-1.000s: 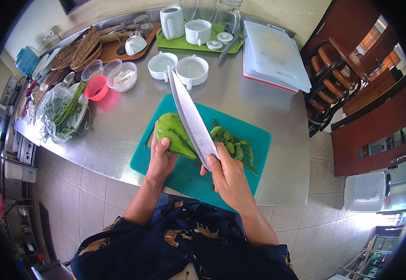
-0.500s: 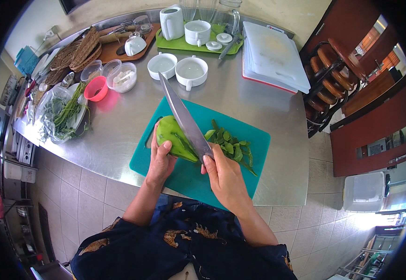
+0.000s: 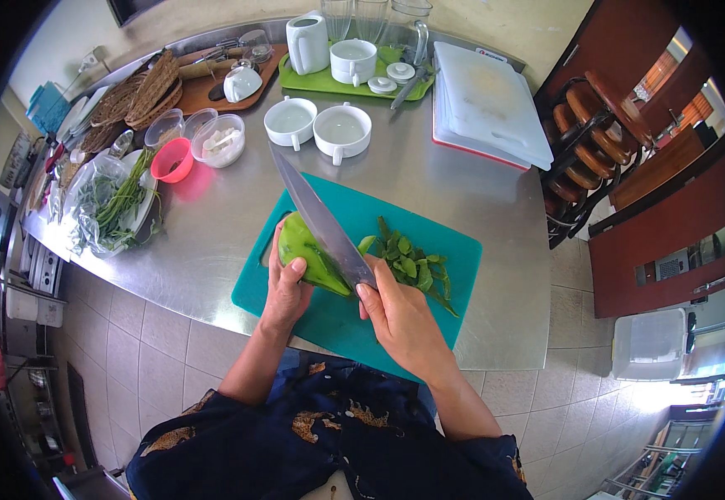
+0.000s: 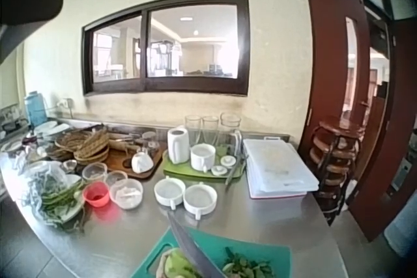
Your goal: Peel a green vegetable using a chef's knife on a cutting board.
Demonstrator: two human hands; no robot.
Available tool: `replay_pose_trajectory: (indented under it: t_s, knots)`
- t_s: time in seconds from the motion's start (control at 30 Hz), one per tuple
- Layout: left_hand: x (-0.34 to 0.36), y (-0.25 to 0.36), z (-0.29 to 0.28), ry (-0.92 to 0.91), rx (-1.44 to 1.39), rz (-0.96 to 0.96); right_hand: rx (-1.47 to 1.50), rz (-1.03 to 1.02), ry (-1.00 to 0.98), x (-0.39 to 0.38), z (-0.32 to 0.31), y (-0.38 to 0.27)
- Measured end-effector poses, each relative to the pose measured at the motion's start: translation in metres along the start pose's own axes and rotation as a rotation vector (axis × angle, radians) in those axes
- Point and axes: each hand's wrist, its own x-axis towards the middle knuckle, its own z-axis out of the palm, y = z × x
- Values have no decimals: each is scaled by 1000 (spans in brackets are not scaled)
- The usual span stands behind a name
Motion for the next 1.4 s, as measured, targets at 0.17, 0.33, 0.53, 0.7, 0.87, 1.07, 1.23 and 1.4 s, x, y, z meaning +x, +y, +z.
replay_pose_trajectory:
  t_s: [0.17,0.33,0.53,0.7,0.87,1.07,1.23,1.4]
  knots:
    - [-1,1,-1,-1,16,21,-48,29,-65,2,-4,-2]
    - [-2,0,-1,1,16,15,-88,65,-114,6,-12,-9]
    - [-1,-1,-4,-25,50,22,-90,85,-118,5,-13,-9]
    - [-2,-1,-3,-11,74,16,-65,94,-134,6,-17,-11]
    - [-1,0,-1,-7,105,8,-38,114,-114,3,-13,-5]
    - [-3,-2,-3,-9,201,28,-61,106,-184,6,-23,-7]
    - [-1,-1,2,10,204,35,-15,108,-180,5,-19,-4]
    - [-2,-2,-3,20,240,61,20,123,-180,5,-16,-1]
